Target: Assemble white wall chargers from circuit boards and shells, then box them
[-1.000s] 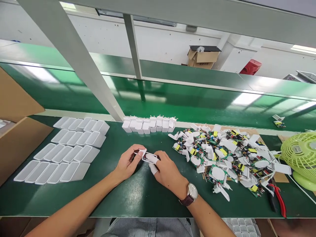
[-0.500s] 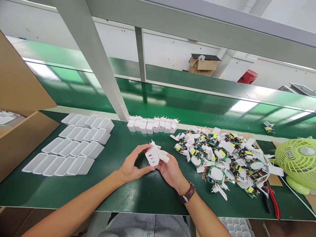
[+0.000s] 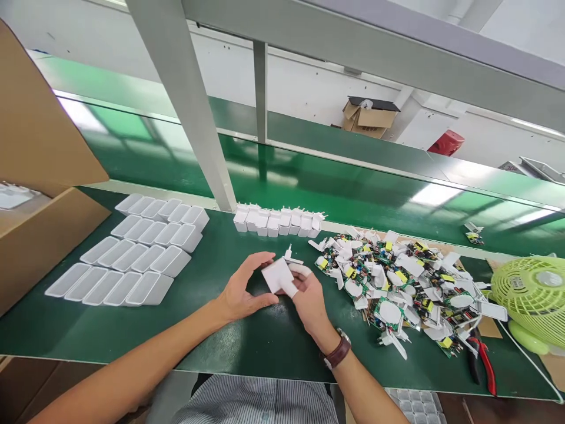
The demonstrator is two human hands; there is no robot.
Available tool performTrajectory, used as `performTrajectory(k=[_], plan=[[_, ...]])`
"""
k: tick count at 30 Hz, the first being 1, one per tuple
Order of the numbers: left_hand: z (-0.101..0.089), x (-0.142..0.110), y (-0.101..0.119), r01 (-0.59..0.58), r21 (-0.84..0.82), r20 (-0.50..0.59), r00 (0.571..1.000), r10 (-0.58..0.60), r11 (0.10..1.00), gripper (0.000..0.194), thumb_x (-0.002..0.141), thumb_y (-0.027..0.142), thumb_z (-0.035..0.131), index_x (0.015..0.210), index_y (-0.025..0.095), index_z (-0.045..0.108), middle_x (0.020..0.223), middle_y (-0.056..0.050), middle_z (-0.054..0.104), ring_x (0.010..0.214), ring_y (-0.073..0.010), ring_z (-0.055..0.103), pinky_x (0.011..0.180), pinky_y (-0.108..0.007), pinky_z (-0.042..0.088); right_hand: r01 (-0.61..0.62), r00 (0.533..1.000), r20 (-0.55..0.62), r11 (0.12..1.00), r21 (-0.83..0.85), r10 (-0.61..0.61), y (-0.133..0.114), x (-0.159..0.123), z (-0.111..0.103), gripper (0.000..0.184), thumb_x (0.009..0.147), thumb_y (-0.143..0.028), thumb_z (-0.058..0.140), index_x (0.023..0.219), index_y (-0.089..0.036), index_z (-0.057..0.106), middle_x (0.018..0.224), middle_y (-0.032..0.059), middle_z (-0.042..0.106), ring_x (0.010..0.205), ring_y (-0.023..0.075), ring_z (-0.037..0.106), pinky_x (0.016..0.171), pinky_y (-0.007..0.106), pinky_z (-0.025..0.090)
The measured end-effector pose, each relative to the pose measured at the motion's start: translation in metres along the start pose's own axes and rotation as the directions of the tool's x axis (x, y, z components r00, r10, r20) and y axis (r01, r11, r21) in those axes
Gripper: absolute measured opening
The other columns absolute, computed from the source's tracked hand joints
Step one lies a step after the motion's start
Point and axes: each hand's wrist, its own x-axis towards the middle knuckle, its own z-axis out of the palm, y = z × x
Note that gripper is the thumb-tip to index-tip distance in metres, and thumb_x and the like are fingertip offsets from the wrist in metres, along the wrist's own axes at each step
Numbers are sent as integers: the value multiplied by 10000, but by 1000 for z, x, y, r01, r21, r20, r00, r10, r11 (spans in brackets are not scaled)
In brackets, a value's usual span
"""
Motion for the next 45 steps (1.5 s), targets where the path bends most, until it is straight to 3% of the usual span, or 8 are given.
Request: performTrajectory(k=[2,5,11,19,25,35,41,45], plan=[[-2,1,-1,3,3,6,1000,-3,1000,615,877,522,731,1382,237,526,1364,-148,597,1240,-291,621,1045,-462,552,126,980,-104,938,-324,-168,8,0,-5,582,726,-392,834,1210,-191,580,1081,88,667,922,231,642,839,404,577],[-3,4,-2,-56,12,56,997,55,998,280,952,361,677,1199,229,661,1308,-123,651,1181,-246,667,1004,-414,583,218,966,16,782,-584,-258,18,4,-13,770,763,-360,798,1422,-187,438,1166,109,621,913,222,612,857,423,564],[1,11,-1,-199,43,113,975,193,979,228,893,291,757,1070,195,650,1295,-154,684,1256,-283,628,1049,-493,549,358,903,410,754,-551,-129,11,24,-23,953,797,-246,725,1598,-244,208,1387,125,580,1100,250,625,1009,481,508],[-9,21,24,-170,319,280,957,79,932,144,945,260,651,1078,212,679,1284,-136,622,1125,-243,648,924,-369,585,429,860,481,755,-496,-172,15,30,-25,1011,819,-178,689,1628,-243,87,1187,74,663,876,192,632,846,383,556],[-23,33,34,-100,395,502,856,-123,913,114,958,269,635,1051,227,687,1365,-84,611,1169,-231,650,1011,-355,545,438,859,477,750,-496,-187,24,28,-32,963,862,-266,719,1624,-215,132,929,11,625,789,183,592,788,377,554],[-147,83,-11,262,774,158,802,-576,577,142,781,329,650,796,209,575,1037,-80,714,808,-255,680,800,-396,546,416,871,457,760,-498,-177,23,19,-34,817,870,-236,688,1572,-244,270,1062,50,604,833,178,574,866,412,543],[-144,103,-36,282,739,151,816,-558,612,208,824,420,603,888,225,629,1064,-76,721,904,-268,717,827,-378,572,445,863,465,733,-514,-198,31,21,-33,766,872,-229,663,1552,-226,312,1068,50,586,833,171,561,846,387,543],[-145,102,-19,268,715,151,842,-517,645,373,892,534,525,1016,223,689,1316,-119,649,1041,-273,693,902,-396,575,481,841,494,721,-499,-219,33,22,-36,733,878,-208,647,1539,-224,331,1062,47,580,836,169,560,858,383,545]])
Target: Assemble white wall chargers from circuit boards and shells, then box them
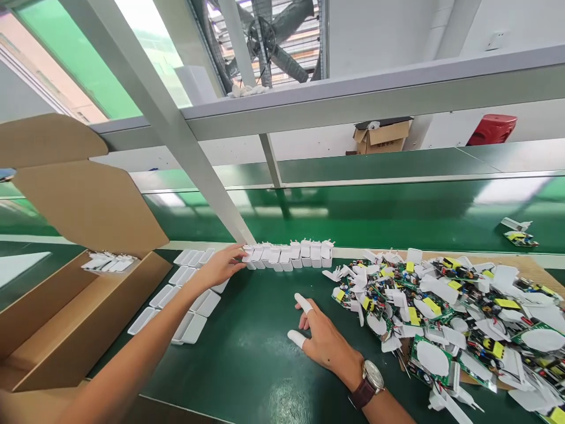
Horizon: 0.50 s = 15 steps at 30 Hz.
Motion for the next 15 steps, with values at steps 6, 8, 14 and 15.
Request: performTrajectory(k=[6,8,14,15], plan=[[-26,-67,-11,-10,279,-162,985,58,960,553,867,712,524,686,233,730,1182,-137,690,1147,-381,617,1039,-568,483,66,998,11,998,-21,-66,-5,2,-7,721,894,-182,643,1538,-250,328,1102,50,574,834,162,560,868,370,548],[-17,-85,-21,-7,341,-198,977,79,940,547,819,724,572,632,233,723,1138,-160,690,1141,-415,601,1030,-600,475,67,998,20,997,-48,-67,-9,4,-7,714,894,-175,648,1533,-250,338,1110,49,577,842,160,566,868,362,550],[11,-99,-21,-63,299,-288,945,153,952,475,896,546,465,589,217,620,1068,-118,685,1103,-382,581,1003,-618,476,104,994,-5,950,-293,-110,-30,3,-31,589,972,-241,563,1525,-239,361,1218,95,607,935,196,631,876,367,556],[11,-98,-15,-76,271,-304,939,161,959,452,893,529,474,585,220,593,1095,-105,683,1109,-372,582,1004,-599,479,120,989,-36,914,-387,-145,-35,4,-40,543,990,-251,532,1514,-225,389,1268,118,604,1020,224,630,920,390,544]])
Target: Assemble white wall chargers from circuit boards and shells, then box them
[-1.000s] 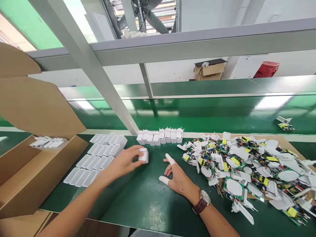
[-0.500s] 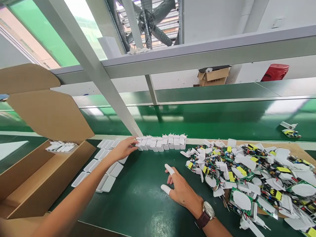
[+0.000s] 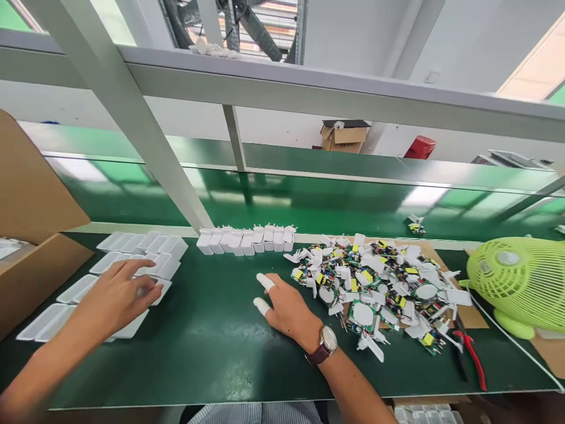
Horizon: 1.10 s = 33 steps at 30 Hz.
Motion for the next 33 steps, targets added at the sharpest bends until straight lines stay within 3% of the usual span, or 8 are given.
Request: performTrajectory(k=[2,5,11,18,23,29,31,33], plan=[[-2,7,18,-2,-99,-15,1000,1,995,403,887,498,503,596,222,539,1189,-85,670,1089,-329,607,979,-517,504,-15,998,-68,966,-259,-3,2,6,-23,449,1004,-241,501,1449,-183,489,1336,156,597,1173,279,583,1017,443,491],[6,23,57,-54,-296,65,995,76,954,318,916,411,474,664,219,506,1179,-66,682,932,-227,664,845,-368,534,-98,995,-39,789,-607,93,10,22,-50,283,940,-161,571,1201,-127,675,1247,195,650,1187,344,549,1044,501,434],[56,48,118,-187,-412,197,937,287,892,247,939,326,446,754,201,550,841,-43,655,708,-180,610,655,-296,454,-54,988,60,678,-733,144,22,58,-57,153,810,-45,656,877,-158,736,929,168,717,993,314,598,953,457,428],[73,29,102,-85,-654,169,952,254,752,453,905,652,583,962,210,663,1055,-47,703,867,-193,677,750,-283,501,9,997,63,693,-721,52,21,43,-67,165,862,-92,595,908,-182,726,988,130,708,1036,299,578,1014,461,402],[79,25,95,-96,-635,185,944,271,767,552,789,633,743,1142,217,658,1210,-64,697,1066,-258,681,900,-318,517,64,980,-147,918,-391,-131,6,21,-62,188,983,-208,520,1099,-234,665,1096,82,705,1057,241,620,956,426,488],[81,25,88,-83,-572,168,962,216,816,438,869,468,711,1211,209,622,1273,-91,670,1169,-285,647,949,-351,522,275,928,306,946,-171,-214,-12,-22,-43,419,927,-70,449,1229,-270,660,1336,87,662,1237,250,611,1042,480,512],[79,25,87,-47,-594,181,965,190,803,437,874,464,700,1221,214,607,1285,-89,659,1158,-279,651,937,-353,533,214,950,267,961,-176,-163,-12,-35,-38,464,934,-63,418,1295,-266,627,1371,96,642,1289,261,584,1078,514,496],[78,26,88,-4,-621,214,961,174,784,472,866,469,702,1250,219,586,1307,-91,647,1141,-279,661,924,-360,546,80,993,101,975,-209,-60,-13,-43,-29,443,981,-142,449,1397,-257,547,1373,124,630,1288,278,582,1077,531,501]])
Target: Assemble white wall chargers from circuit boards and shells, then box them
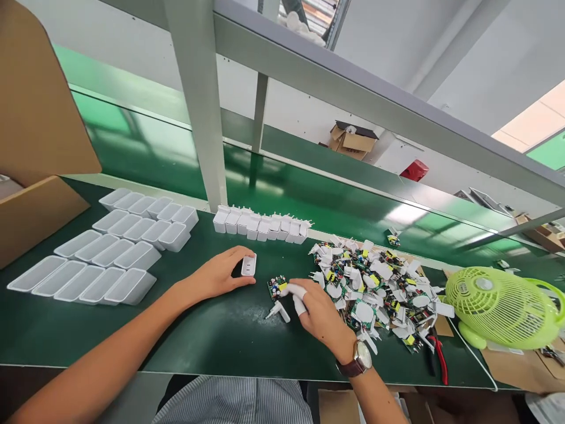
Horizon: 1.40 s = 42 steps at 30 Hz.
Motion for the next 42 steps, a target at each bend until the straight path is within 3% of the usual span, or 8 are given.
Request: performTrajectory(k=[4,8,13,17,22,26,29,42], plan=[[7,4,4,46,-60,15,999,-45,997,685,818,465,757,1401,226,489,1361,-123,626,1132,-302,682,908,-379,571,-272,955,-156,954,-124,251,-15,5,28,578,932,-397,655,1446,-188,494,1255,191,651,1179,374,607,988,581,526],[11,6,6,37,-60,26,999,-35,998,795,808,424,778,1490,235,415,1444,-145,572,1183,-312,666,964,-400,564,-332,943,-77,925,-184,323,-22,12,45,494,883,-273,661,1351,-141,571,1223,216,646,1146,404,592,959,598,517],[10,4,7,13,-143,86,996,0,990,940,779,374,809,1561,243,305,1444,-154,544,1231,-297,626,1056,-437,521,-253,966,-65,967,-15,251,-5,3,51,614,889,-236,637,1469,-164,449,1411,184,567,1360,373,470,1093,578,453],[17,3,5,-26,-246,58,998,41,969,911,826,297,740,1581,248,232,1390,-126,559,1205,-252,621,1084,-426,501,-254,945,-184,962,102,270,-2,5,54,530,870,-191,610,1392,-191,516,1251,154,633,1205,343,574,1019,551,507],[27,1,5,-43,-270,-1,999,44,962,834,859,279,709,1559,258,257,1336,-96,600,1177,-241,628,1076,-433,498,-109,926,-334,971,211,176,-14,17,23,566,896,-176,565,1448,-253,465,1274,133,586,1172,297,589,982,476,539],[32,-2,10,-94,-260,-15,996,93,961,814,879,256,700,1560,282,256,1394,-90,577,1251,-250,591,1111,-448,472,36,935,-354,999,20,-27,-23,27,5,644,935,-151,560,1536,-249,352,1273,133,613,1190,304,587,986,509,547],[34,-4,11,-94,-246,-20,996,92,965,841,884,231,702,1576,304,229,1423,-85,564,1294,-256,556,1134,-466,453,46,931,-349,984,-174,-105,-28,32,7,654,947,-101,518,1562,-165,304,1278,170,628,1188,321,586,985,539,555],[35,-5,5,-191,-187,-19,981,191,964,902,895,148,652,1614,306,130,1448,-89,567,1344,-277,468,1136,-490,434,56,975,-188,949,-309,-119,-39,45,5,626,937,-79,450,1540,-23,291,1236,206,646,1131,323,594,966,494,582]])
